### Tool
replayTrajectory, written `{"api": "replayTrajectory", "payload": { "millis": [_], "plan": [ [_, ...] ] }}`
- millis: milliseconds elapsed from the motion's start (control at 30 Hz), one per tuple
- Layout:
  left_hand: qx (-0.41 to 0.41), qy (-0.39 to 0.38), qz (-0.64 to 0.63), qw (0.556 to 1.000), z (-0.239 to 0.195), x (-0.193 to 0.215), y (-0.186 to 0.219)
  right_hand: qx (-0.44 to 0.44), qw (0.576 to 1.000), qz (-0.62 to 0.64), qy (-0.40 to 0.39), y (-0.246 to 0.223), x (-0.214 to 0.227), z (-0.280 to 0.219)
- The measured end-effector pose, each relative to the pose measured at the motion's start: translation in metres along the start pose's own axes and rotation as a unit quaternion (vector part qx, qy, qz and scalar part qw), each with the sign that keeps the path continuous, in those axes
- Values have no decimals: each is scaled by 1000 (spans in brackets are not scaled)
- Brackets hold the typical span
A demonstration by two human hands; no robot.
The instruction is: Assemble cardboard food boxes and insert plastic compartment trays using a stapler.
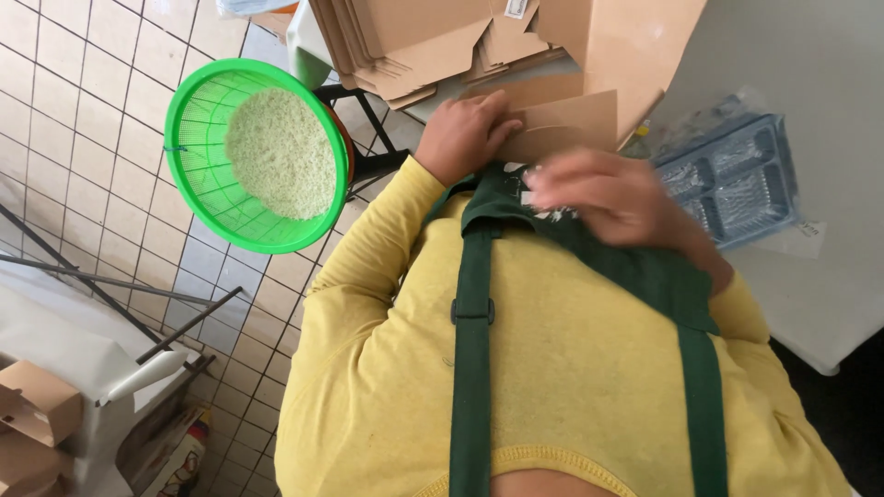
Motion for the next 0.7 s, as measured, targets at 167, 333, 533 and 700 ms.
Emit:
{"api": "replayTrajectory", "payload": {
  "millis": [167,333,533,700],
  "plan": [
    [-59,89,7,994,-3,19,33,-155,957,-221,108,61,74,-41],
    [-86,117,87,986,-5,8,45,-236,938,-234,97,109,73,-81],
    [-20,165,22,986,-4,21,52,-285,936,-190,78,128,65,-100],
    [6,160,-2,987,2,8,43,-252,925,-256,124,117,45,-75]
  ]
}}
Point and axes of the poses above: each hand's wrist, its own z-axis towards the middle knuckle, its own x-axis out of the back of the hand, y = z × x, the point moved 9 cm from there along z, towards the middle knuckle, and after that the axes turned 9 degrees about y, right-handed, at the moved point
